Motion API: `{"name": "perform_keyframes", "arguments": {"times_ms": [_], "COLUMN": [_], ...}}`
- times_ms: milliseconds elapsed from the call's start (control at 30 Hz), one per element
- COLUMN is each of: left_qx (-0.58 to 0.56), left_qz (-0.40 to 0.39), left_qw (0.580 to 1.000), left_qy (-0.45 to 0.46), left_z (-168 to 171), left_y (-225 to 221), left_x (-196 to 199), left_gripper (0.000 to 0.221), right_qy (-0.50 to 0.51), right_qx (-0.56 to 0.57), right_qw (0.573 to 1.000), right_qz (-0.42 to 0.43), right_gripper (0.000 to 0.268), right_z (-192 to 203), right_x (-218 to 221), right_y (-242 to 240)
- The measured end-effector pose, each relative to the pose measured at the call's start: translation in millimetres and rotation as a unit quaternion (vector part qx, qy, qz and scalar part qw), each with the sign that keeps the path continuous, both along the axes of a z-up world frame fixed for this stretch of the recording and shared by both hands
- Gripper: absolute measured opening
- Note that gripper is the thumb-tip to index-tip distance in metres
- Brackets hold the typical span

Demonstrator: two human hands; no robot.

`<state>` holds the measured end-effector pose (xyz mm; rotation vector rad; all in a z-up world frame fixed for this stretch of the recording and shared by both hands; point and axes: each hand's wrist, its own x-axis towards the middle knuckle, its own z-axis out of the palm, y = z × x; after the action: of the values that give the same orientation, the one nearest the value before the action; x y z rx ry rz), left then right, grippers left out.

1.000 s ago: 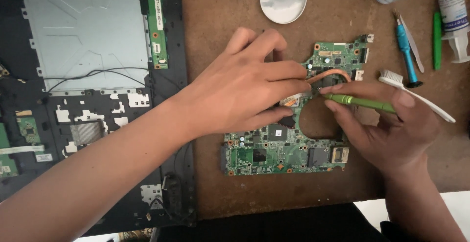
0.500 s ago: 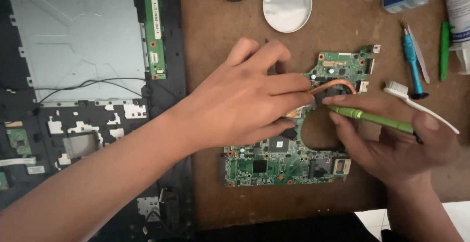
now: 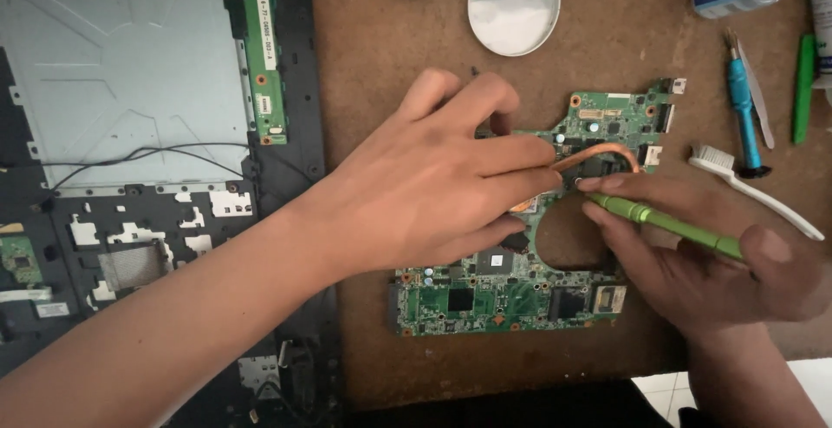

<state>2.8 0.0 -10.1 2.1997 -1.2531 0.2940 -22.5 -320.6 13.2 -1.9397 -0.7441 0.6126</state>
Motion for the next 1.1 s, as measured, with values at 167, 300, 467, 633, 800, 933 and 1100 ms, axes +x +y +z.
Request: {"name": "perform_keyframes", "arguments": {"times_ms": [167,300,467,633,800,933,1100], "left_qx": [0.002,-0.004,0.003,0.002,-0.005,-0.004,-0.001], "left_qz": [0.0,-0.003,-0.011,-0.014,-0.018,-0.02,-0.018], "left_qw": [1.0,1.0,1.0,1.0,1.0,1.0,1.0], "left_qy": [0.005,0.0,0.008,-0.008,-0.001,0.003,0.001], "left_z": [0.0,0.0,1.3,1.7,2.0,2.6,3.9], "left_y": [0.0,-0.4,-0.2,0.1,-0.2,-0.1,-0.3], "left_x": [0.5,0.3,0.5,0.7,0.0,0.1,-0.2], "left_gripper": [0.044,0.042,0.042,0.043,0.04,0.041,0.041], "right_qy": [-0.087,-0.121,-0.131,-0.218,-0.311,-0.387,-0.372], "right_qx": [0.014,0.006,-0.065,0.008,0.08,0.04,0.047], "right_qw": [0.989,0.986,0.983,0.961,0.944,0.918,0.923], "right_qz": [-0.119,-0.112,-0.112,-0.169,-0.071,-0.078,-0.083], "right_gripper": [0.035,0.036,0.044,0.046,0.086,0.097,0.102], "right_z": [-2.3,2.1,-9.6,0.4,-0.3,-8.0,-2.1], "right_x": [-15.1,-13.9,-19.2,-22.8,-17.2,-17.8,-17.7], "right_y": [32.0,32.4,13.5,49.9,51.6,41.3,46.5]}}
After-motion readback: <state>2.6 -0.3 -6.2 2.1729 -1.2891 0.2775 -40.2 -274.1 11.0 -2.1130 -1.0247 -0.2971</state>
